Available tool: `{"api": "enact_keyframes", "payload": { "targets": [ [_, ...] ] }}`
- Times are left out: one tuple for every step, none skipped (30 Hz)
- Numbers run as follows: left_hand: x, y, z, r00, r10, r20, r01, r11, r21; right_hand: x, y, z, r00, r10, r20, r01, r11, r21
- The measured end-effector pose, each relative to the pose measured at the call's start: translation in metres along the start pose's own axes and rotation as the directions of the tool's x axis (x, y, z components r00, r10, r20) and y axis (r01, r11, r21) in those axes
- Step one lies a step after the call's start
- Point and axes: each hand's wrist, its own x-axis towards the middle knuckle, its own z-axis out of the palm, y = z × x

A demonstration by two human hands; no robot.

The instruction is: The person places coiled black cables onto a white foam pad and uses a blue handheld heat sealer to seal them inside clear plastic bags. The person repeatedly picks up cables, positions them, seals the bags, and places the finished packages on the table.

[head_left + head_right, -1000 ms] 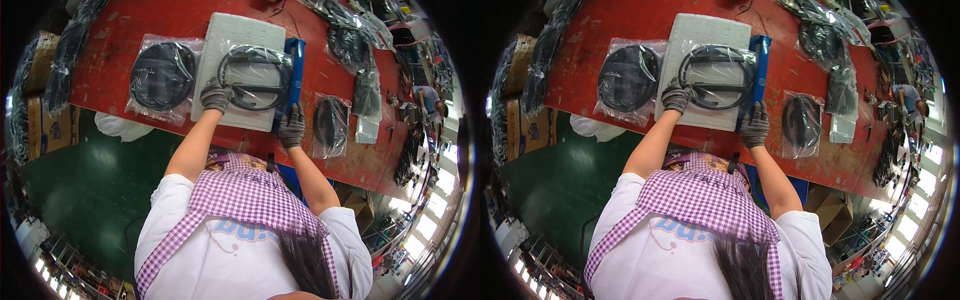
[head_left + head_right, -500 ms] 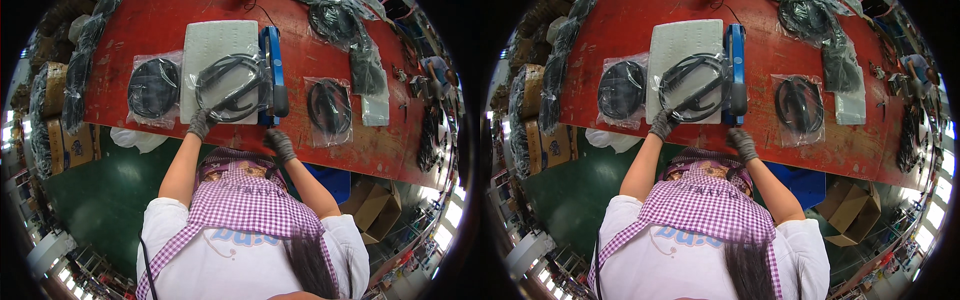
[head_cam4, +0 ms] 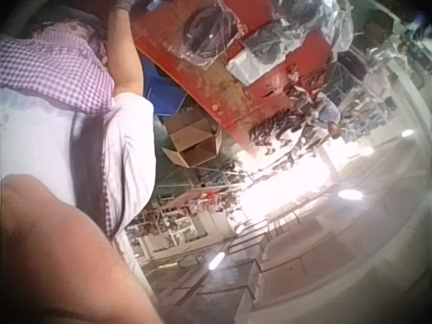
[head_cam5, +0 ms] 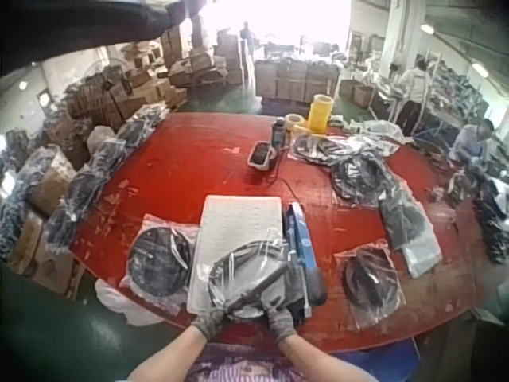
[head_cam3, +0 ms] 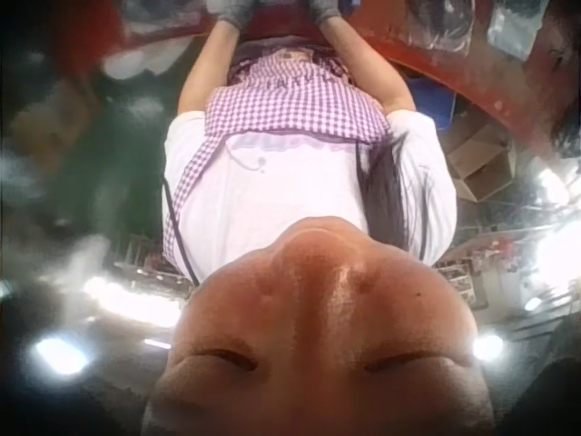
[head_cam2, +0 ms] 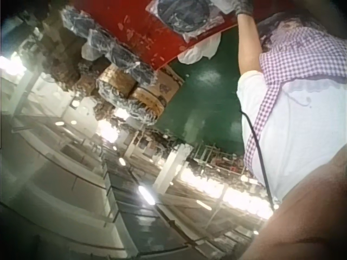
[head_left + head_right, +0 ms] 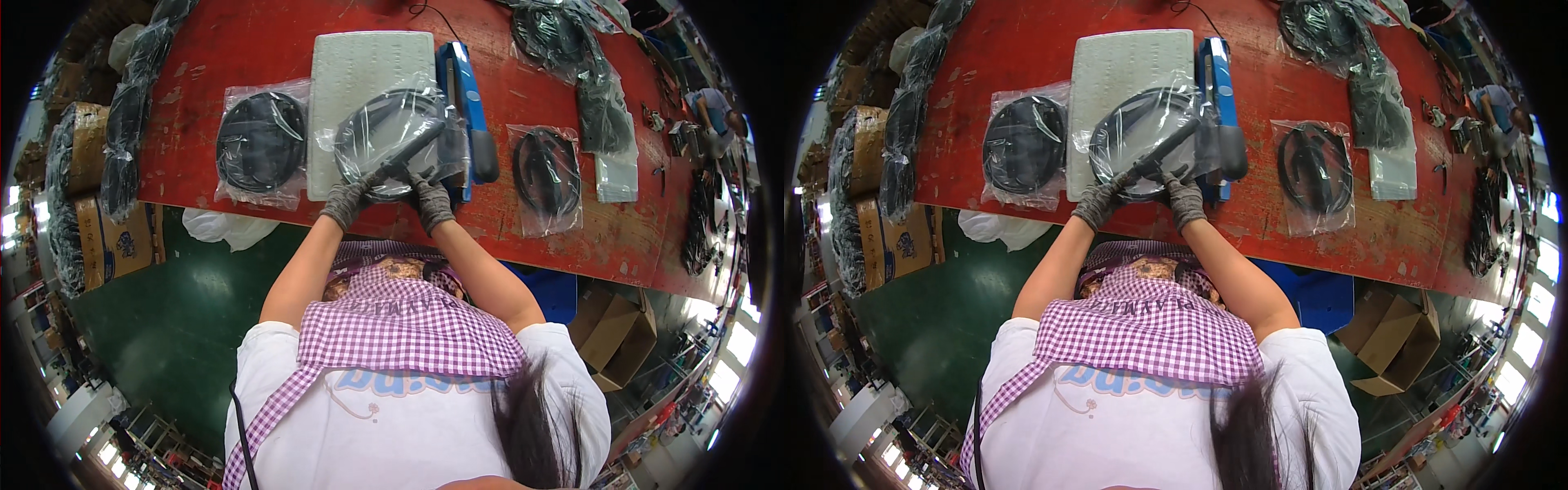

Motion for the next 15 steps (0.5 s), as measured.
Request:
{"api": "enact_keyframes", "payload": {
  "targets": [
    [-0.007, 0.006, -0.007, 0.999, 0.033, -0.002, -0.033, 0.999, 0.007, -0.012, -0.003, 0.016, 0.998, -0.053, 0.03, 0.053, 0.999, -0.01],
    [-0.018, 0.008, -0.015, 0.996, 0.086, -0.001, -0.085, 0.996, 0.025, -0.02, -0.001, 0.029, 0.993, -0.103, 0.065, 0.105, 0.994, -0.02],
    [-0.033, 0.018, -0.016, 0.982, 0.191, 0.011, -0.19, 0.981, -0.03, -0.009, 0.014, 0.023, 0.992, -0.107, 0.066, 0.11, 0.992, -0.055],
    [-0.048, 0.027, -0.026, 0.975, 0.221, -0.021, -0.221, 0.975, 0.036, -0.014, 0.017, 0.033, 0.992, -0.095, 0.085, 0.103, 0.989, -0.106],
    [-0.063, 0.035, -0.04, 0.966, 0.252, -0.053, -0.246, 0.964, 0.1, -0.019, 0.02, 0.051, 0.991, -0.08, 0.104, 0.096, 0.983, -0.159],
    [-0.077, 0.043, -0.054, 0.957, 0.28, -0.074, -0.277, 0.959, 0.05, -0.018, 0.023, 0.074, 0.984, -0.08, 0.157, 0.107, 0.979, -0.171],
    [-0.089, 0.049, -0.068, 0.947, 0.306, -0.096, -0.308, 0.951, -0.009, -0.018, 0.025, 0.095, 0.975, -0.078, 0.208, 0.119, 0.974, -0.193],
    [-0.097, 0.058, -0.085, 0.937, 0.329, -0.119, -0.338, 0.939, -0.067, -0.017, 0.029, 0.118, 0.963, -0.073, 0.259, 0.131, 0.968, -0.213],
    [-0.097, 0.063, -0.103, 0.938, 0.314, -0.145, -0.333, 0.934, -0.129, -0.015, 0.031, 0.141, 0.955, -0.049, 0.294, 0.123, 0.964, -0.238],
    [-0.092, 0.064, -0.124, 0.939, 0.299, -0.17, -0.329, 0.925, -0.191, -0.007, 0.031, 0.165, 0.944, -0.024, 0.33, 0.116, 0.958, -0.262],
    [-0.086, 0.067, -0.142, 0.94, 0.281, -0.191, -0.324, 0.912, -0.25, 0.001, 0.032, 0.187, 0.932, 0.001, 0.363, 0.111, 0.952, -0.286],
    [-0.077, 0.071, -0.152, 0.919, 0.315, -0.236, -0.371, 0.895, -0.248, 0.011, 0.035, 0.206, 0.952, 0.014, 0.306, 0.102, 0.928, -0.358],
    [-0.07, 0.076, -0.162, 0.939, 0.239, -0.248, -0.307, 0.905, -0.293, 0.023, 0.041, 0.22, 0.966, 0.022, 0.256, 0.112, 0.861, -0.497],
    [-0.062, 0.081, -0.172, 0.955, 0.159, -0.252, -0.24, 0.91, -0.337, 0.038, 0.048, 0.23, 0.979, 0.021, 0.201, 0.111, 0.774, -0.623],
    [-0.052, 0.079, -0.182, 0.964, 0.067, -0.256, -0.165, 0.908, -0.386, 0.051, 0.058, 0.234, 0.99, 0.022, 0.139, 0.088, 0.667, -0.74]
  ]
}}
